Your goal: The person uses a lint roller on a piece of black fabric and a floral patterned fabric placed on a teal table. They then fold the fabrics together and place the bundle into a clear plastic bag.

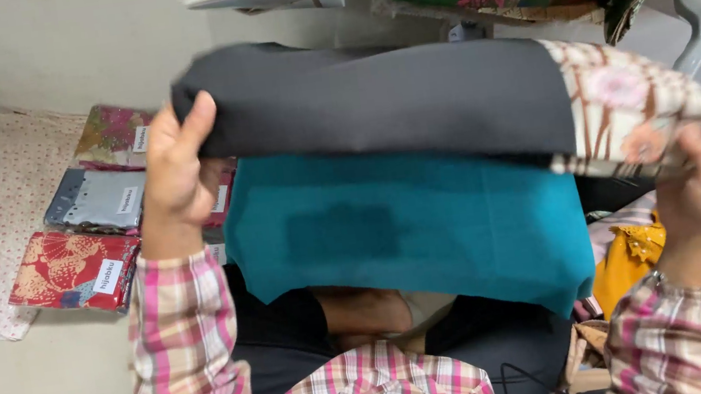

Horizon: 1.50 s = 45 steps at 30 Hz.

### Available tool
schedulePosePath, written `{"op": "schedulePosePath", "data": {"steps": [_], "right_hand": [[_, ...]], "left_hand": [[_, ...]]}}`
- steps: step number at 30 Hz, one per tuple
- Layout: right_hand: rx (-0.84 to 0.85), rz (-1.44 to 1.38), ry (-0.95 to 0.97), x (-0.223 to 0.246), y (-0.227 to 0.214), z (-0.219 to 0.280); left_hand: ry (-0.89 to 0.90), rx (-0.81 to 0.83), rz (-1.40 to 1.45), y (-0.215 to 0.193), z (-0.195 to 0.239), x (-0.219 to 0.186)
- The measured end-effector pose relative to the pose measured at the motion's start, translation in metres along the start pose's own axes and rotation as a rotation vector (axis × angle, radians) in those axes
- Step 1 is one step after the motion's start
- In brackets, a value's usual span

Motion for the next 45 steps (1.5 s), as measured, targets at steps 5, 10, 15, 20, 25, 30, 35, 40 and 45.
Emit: {"op": "schedulePosePath", "data": {"steps": [5, 10, 15, 20, 25, 30, 35, 40, 45], "right_hand": [[0.119, 0.256, 0.315, -0.15, -0.03, 0.034], [0.199, 0.551, 0.496, -0.2, -0.02, 0.078], [0.151, 0.688, 0.408, -0.176, -0.007, 0.089], [0.172, 0.767, 0.337, -0.146, -0.003, 0.095], [0.212, 0.774, 0.343, -0.145, -0.014, 0.107], [0.37, 0.859, 0.507, -0.169, -0.029, 0.107], [0.137, 1.3, 0.107, -0.132, -0.077, 0.035], [-0.326, 1.19, -0.622, -0.065, -0.076, -0.047], [-0.238, 1.108, -0.516, -0.071, -0.054, -0.118]], "left_hand": [[-0.262, -0.265, -0.188, -0.126, 0.028, 0.093], [-0.484, -0.48, -0.358, -0.192, 0.063, 0.153], [-0.457, -0.476, -0.613, -0.199, 0.069, 0.157], [-0.416, -0.447, -0.777, -0.17, 0.075, 0.13], [-0.41, -0.423, -0.862, -0.152, 0.089, 0.112], [-0.401, -0.365, -1.451, -0.175, 0.094, 0.12], [0.077, -0.184, -1.719, -0.109, 0.079, 0.113], [0.129, 0.123, -1.672, -0.124, 0.052, 0.178], [0.171, 0.137, -1.95, -0.149, 0.052, 0.206]]}}
Point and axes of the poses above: each hand's wrist, its own z-axis away from the middle knuckle, its own y-axis out of the palm, x = y × z, the point moved 6 cm from there along -z, towards the middle knuckle, and after that the axes turned 15 degrees about z, right-handed, at the moved point
